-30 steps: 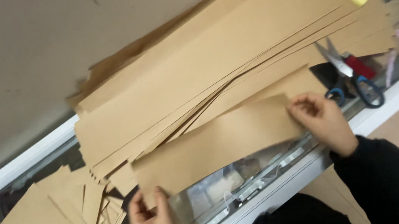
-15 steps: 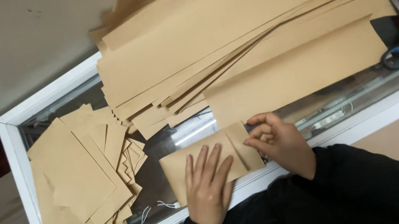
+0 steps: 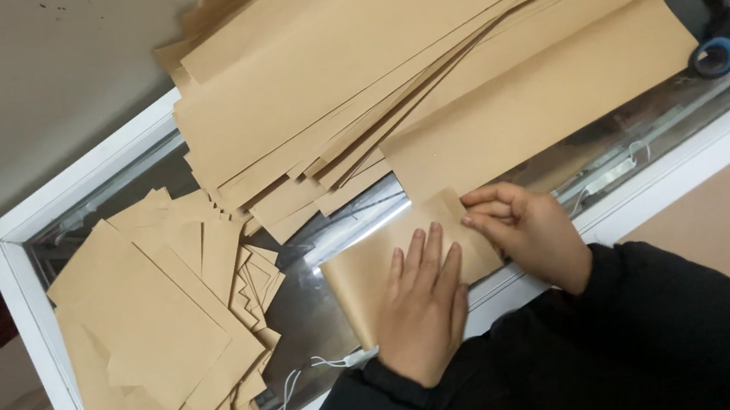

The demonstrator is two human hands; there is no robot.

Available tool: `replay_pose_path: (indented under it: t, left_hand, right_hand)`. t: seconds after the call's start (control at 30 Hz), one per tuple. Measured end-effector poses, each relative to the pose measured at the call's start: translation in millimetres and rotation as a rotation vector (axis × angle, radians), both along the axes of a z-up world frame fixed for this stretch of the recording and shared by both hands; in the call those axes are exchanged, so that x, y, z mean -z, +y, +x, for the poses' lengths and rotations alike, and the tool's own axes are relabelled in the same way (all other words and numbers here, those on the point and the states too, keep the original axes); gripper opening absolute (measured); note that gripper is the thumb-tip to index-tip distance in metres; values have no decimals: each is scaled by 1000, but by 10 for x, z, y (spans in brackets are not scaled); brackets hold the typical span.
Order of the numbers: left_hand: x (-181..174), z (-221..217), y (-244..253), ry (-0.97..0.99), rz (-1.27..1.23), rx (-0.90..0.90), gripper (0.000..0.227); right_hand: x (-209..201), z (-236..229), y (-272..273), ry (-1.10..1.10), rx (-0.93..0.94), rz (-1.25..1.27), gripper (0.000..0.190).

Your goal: The person cuts long sheets of brown paper into smaller rectangles using scissors, then folds each piece and seals the fold with a red lighter. The cut pieces are stacked on the glass counter.

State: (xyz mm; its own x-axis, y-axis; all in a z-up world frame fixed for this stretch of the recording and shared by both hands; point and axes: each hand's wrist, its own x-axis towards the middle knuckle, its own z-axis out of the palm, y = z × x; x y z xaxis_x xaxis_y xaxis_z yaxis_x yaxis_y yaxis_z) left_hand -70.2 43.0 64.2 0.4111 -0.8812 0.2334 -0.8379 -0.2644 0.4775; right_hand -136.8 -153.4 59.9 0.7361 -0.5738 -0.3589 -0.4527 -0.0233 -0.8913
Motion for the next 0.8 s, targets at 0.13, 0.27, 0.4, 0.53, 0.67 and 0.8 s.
replay_pose_path:
  t: [0.13,0.27,0.4,0.53,0.67,0.8]
  left_hand:
    - [130,-38,-3,-18,17,10,51]
    - [156,-60,-5,-45,33,20,54]
    - [146,-55,-32,-160,24,-17,54]
    - [130,-57,-50,-215,7,-41,47]
    - [149,-79,-55,-187,30,-36,51]
    - [158,-85,-80,-73,52,-19,54]
  right_hand:
    - [51,-5,12,-19,7,33,28]
    - [11,-61,119,-100,43,-30,28]
    - [156,-190,115,-98,-75,-506,37]
    - [206,-233,49,-52,-129,-583,40]
    - [126,-227,22,-40,-114,-466,40]
    - [65,-200,-21,-19,-122,-329,31]
